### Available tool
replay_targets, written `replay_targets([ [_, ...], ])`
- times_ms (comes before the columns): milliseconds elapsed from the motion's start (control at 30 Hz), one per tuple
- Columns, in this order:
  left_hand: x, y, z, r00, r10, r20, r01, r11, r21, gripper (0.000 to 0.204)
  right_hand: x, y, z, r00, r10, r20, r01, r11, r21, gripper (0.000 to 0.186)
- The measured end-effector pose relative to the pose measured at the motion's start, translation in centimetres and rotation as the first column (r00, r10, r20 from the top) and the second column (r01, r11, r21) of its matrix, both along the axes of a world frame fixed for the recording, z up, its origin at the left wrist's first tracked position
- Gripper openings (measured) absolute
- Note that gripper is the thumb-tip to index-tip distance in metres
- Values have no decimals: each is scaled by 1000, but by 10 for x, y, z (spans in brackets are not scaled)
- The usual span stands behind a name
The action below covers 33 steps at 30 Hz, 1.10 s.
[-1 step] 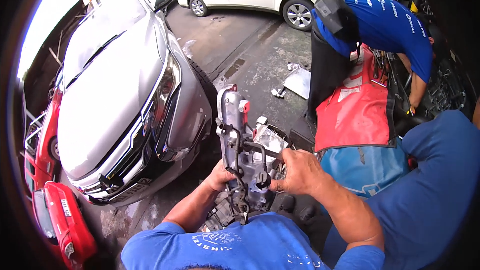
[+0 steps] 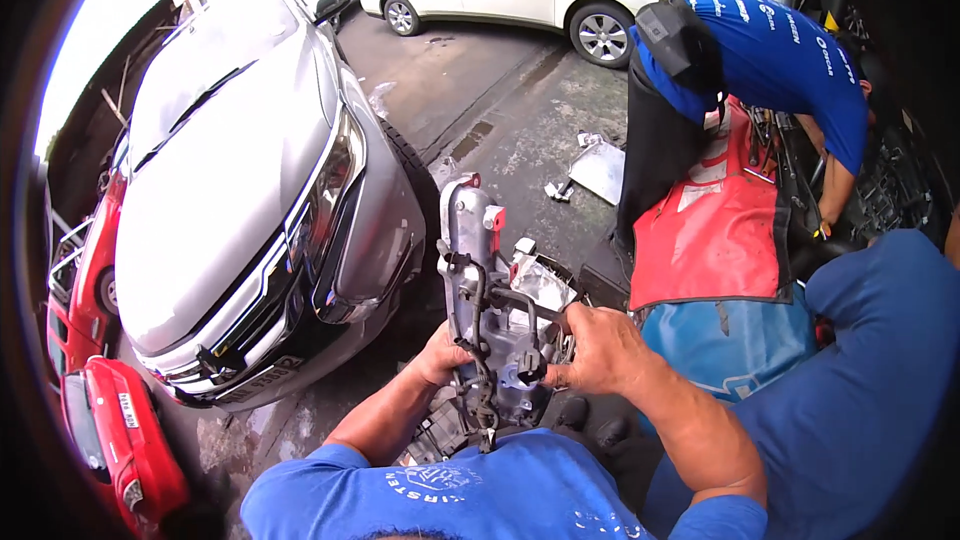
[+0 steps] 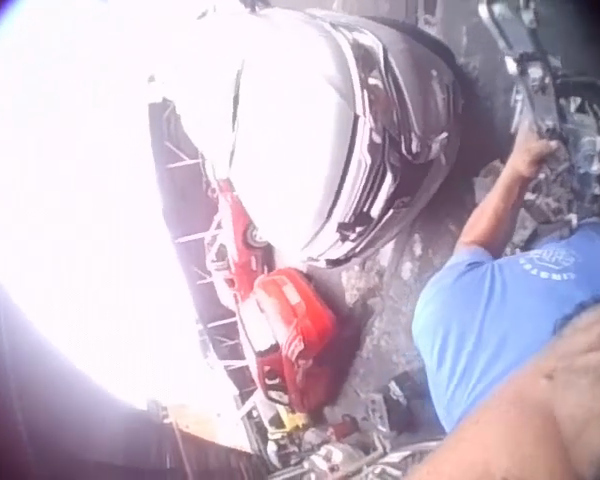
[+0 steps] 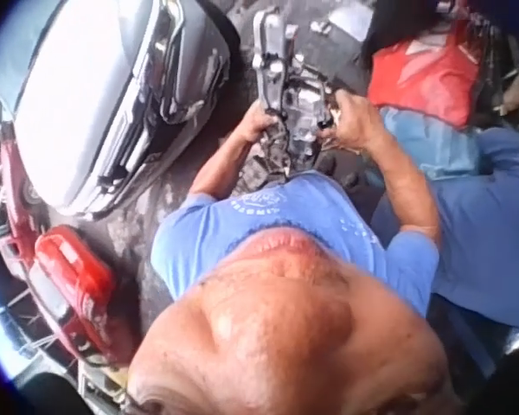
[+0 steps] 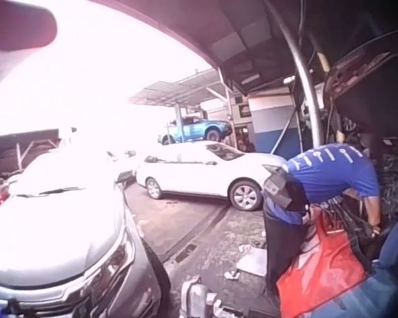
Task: Inspecting an intake manifold and throttle body component before placing it into the engine bay of a vehicle.
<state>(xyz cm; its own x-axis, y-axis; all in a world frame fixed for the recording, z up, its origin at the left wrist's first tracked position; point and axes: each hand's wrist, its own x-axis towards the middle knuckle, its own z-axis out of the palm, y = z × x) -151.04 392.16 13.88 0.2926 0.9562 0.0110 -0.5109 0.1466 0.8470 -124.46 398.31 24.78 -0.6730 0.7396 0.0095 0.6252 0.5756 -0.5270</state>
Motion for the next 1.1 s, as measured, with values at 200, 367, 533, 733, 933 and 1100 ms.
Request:
replay_targets([
  [200, -5, -8, -4, 999, 26, -32, -27, 999, -38, 79, 1, 6, -11, 997, 26, -71, -39, 984, -176, 83],
  [367, -3, -8, -5, 998, 65, -19, -66, 997, -46, 78, -4, 6, 1, 1000, -7, 3, 7, 974, -227, 81],
  [533, 1, -13, 2, 995, 96, 10, -95, 991, -91, 75, -4, 2, -4, 999, -23, -42, 12, 967, -254, 77],
  [733, 1, -12, 5, 993, 120, -9, -120, 988, -93, 72, 0, -5, -25, 995, -75, -69, 48, 944, -325, 72],
  [933, -6, 2, -7, 999, 9, -53, -15, 994, -111, 72, -3, -9, -25, 928, -135, -346, -29, 903, -429, 58],
  [1100, -7, 22, -2, 998, -56, 22, 58, 993, -98, 74, 14, 20, -22, 906, -19, -422, -184, 882, -434, 30],
])
